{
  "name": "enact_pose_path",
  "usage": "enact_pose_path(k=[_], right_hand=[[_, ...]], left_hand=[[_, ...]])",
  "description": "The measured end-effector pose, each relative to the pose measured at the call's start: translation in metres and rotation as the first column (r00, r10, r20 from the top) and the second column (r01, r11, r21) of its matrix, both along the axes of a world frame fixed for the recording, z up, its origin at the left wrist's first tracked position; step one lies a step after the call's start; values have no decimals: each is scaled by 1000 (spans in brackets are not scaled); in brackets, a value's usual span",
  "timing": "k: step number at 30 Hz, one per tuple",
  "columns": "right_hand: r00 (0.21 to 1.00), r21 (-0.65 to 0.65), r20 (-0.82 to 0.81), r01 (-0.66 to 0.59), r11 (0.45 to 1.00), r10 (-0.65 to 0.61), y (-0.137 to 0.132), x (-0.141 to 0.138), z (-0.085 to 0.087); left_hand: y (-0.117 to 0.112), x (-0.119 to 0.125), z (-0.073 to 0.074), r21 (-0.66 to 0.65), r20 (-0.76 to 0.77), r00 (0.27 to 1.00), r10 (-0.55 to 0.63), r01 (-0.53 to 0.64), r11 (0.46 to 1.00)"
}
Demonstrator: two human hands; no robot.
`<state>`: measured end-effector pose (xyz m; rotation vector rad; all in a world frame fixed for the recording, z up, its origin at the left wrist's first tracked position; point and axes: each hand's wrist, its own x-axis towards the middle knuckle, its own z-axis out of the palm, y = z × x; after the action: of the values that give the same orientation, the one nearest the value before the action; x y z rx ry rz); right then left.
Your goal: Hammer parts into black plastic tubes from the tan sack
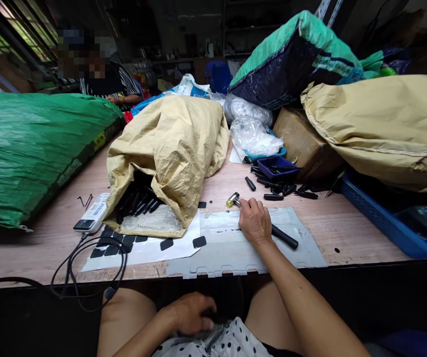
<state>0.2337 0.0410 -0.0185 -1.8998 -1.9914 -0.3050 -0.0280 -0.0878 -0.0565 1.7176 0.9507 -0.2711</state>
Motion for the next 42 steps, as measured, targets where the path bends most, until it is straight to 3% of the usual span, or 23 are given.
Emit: enact_pose_path(k=[2, 4, 6, 7, 8, 10, 11, 12, 13, 15, 18, 21, 23, 25, 26, 28, 30, 31, 32, 35, 37, 40, 42], right_hand=[[1000, 7, 7, -5, 1000, 5, 0, 0, -1], [1000, 11, 13, -6, 1000, 5, 0, 1, -2], [1000, 12, 14, -3, 1000, 3, 1, 1, -3], [1000, 13, 13, -3, 1000, 2, 1, 1, -3], [1000, 13, 12, -3, 1000, 3, 1, 1, -3], [1000, 14, 11, -5, 1000, 5, 1, 1, -2], [1000, 14, 12, -6, 1000, 6, 1, 1, -2], [1000, 13, 12, -7, 1000, 6, 0, 1, -1], [1000, 11, 13, -6, 1000, 6, 0, 1, -1], [1000, 6, 12, -2, 1000, 2, 0, 0, 0], [1000, 3, 8, 6, 1000, -6, 0, 0, 0], [1000, 2, 7, 6, 1000, -6, 0, 0, 0], [1000, -1, 2, 10, 1000, -10, 1, 0, 0], [1000, -4, -2, 20, 1000, -20, 1, -1, 0], [1000, -6, -3, 24, 1000, -24, 1, -1, 0], [1000, -8, 0, 27, 1000, -27, 1, -1, 0], [1000, -9, 1, 25, 1000, -25, 0, -2, 1], [1000, -11, 1, 24, 1000, -24, 0, -2, 1], [1000, -12, 1, 25, 1000, -25, 0, -2, 1], [1000, -14, 4, 29, 999, -29, 0, -2, 1], [1000, -13, 3, 30, 999, -30, 0, -2, 1], [1000, -15, -3, 22, 1000, -22, 1, -1, 0], [1000, -19, -7, 18, 1000, -18, 1, 0, -1]], left_hand=[[7, -14, 45, -168, 112, 984, -140, 158, 973], [27, -35, 91, -377, 271, 962, 8, 99, 921], [57, -59, 122, -323, 332, 892, 305, -196, 926], [74, -71, 129, -168, 364, 805, 468, -437, 884], [93, -81, 130, 13, 396, 709, 584, -639, 769], [129, -98, 121, 368, 440, 520, 732, -848, 381], [145, -104, 113, 506, 439, 462, 771, -836, 213], [159, -107, 106, 617, 432, 440, 788, -781, 98], [170, -108, 99, 704, 413, 459, 787, -709, 45], [184, -104, 91, 833, 331, 584, 741, -550, 61], [192, -93, 87, 936, 93, 737, 669, -294, 194], [193, -88, 85, 945, -75, 734, 675, -164, 283], [190, -91, 85, 948, -92, 720, 688, -148, 282], [181, -97, 86, 957, -41, 702, 711, -177, 230], [173, -99, 88, 961, 26, 683, 730, -219, 171], [152, -99, 92, 938, 250, 606, 755, -346, -33], [126, -87, 97, 840, 495, 537, 683, -496, -219], [113, -75, 99, 783, 577, 541, 612, -579, -227], [102, -60, 100, 740, 622, 575, 531, -653, -161], [83, -8, 96, 711, 574, 752, 323, -654, 258], [83, 22, 88, 720, 460, 843, 278, -538, 438], [93, 43, 73, 711, 322, 902, 289, -432, 555], [99, 43, 65, 699, 294, 908, 298, -417, 581]])
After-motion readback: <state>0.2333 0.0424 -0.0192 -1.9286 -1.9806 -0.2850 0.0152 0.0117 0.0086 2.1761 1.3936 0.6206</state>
